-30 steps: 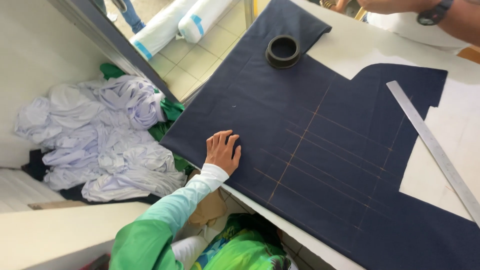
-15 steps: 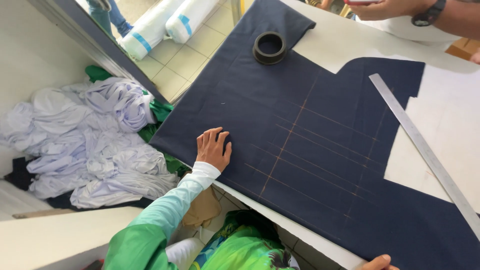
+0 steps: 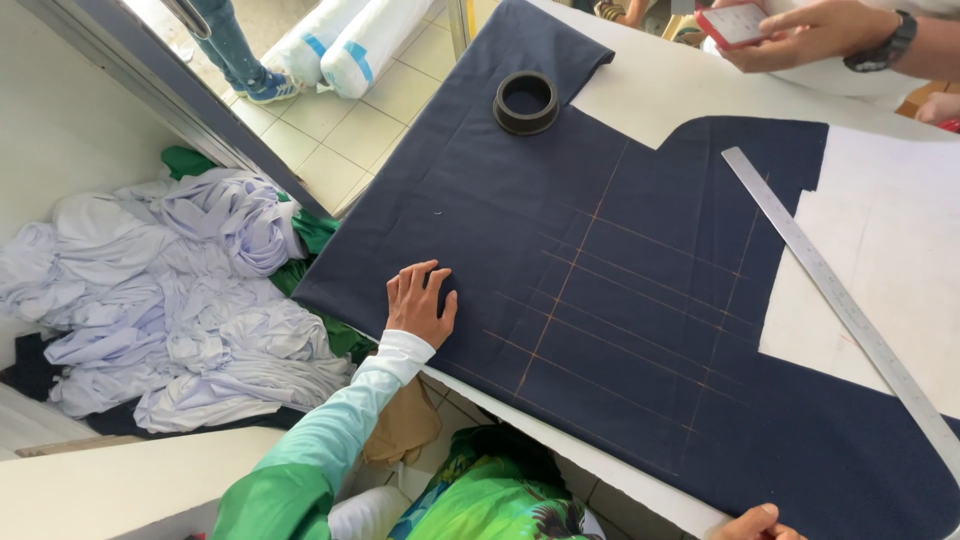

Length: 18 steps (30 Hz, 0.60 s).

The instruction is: Marking fabric with a square ruler and chalk, then cutting it with scissors.

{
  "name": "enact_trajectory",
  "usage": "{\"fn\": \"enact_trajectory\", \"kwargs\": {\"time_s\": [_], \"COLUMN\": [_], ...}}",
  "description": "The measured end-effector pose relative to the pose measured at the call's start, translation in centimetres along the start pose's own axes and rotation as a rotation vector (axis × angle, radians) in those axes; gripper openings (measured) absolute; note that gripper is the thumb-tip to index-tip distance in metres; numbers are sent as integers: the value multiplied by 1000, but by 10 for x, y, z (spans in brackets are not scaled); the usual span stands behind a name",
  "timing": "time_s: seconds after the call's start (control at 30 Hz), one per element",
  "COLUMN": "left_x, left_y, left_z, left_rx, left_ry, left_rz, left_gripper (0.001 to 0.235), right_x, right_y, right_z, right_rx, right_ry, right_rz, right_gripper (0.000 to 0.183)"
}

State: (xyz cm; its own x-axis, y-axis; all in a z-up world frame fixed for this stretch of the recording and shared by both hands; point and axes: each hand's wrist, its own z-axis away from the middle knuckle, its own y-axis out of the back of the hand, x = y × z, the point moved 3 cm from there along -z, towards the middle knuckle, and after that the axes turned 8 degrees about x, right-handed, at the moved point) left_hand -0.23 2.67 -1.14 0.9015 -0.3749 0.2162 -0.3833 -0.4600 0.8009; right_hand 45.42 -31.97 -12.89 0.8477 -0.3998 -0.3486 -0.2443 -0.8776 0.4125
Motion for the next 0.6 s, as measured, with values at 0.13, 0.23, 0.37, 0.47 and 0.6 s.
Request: {"fn": "enact_trajectory", "kwargs": {"time_s": [0.13, 0.23, 0.37, 0.47, 0.6], "left_x": [0, 1, 3, 2, 4], "left_y": [0, 1, 2, 2, 3], "left_z": [2, 0, 0, 1, 0], "left_rx": [-8, -9, -12, -5, 9], "left_ry": [6, 2, 4, 1, -10], "left_rz": [2, -2, 6, 2, 1], "left_gripper": [35, 34, 34, 34, 34], "right_x": [3, 1, -4, -3, -9], "right_y": [0, 3, 1, 1, 7], "right_z": [2, 3, -1, 1, 0], "right_rx": [12, 24, 82, 60, 24], "right_ry": [24, 18, 39, 13, -12], "right_rz": [-20, -21, -81, -58, -50], "right_gripper": [46, 45, 42, 44, 47]}}
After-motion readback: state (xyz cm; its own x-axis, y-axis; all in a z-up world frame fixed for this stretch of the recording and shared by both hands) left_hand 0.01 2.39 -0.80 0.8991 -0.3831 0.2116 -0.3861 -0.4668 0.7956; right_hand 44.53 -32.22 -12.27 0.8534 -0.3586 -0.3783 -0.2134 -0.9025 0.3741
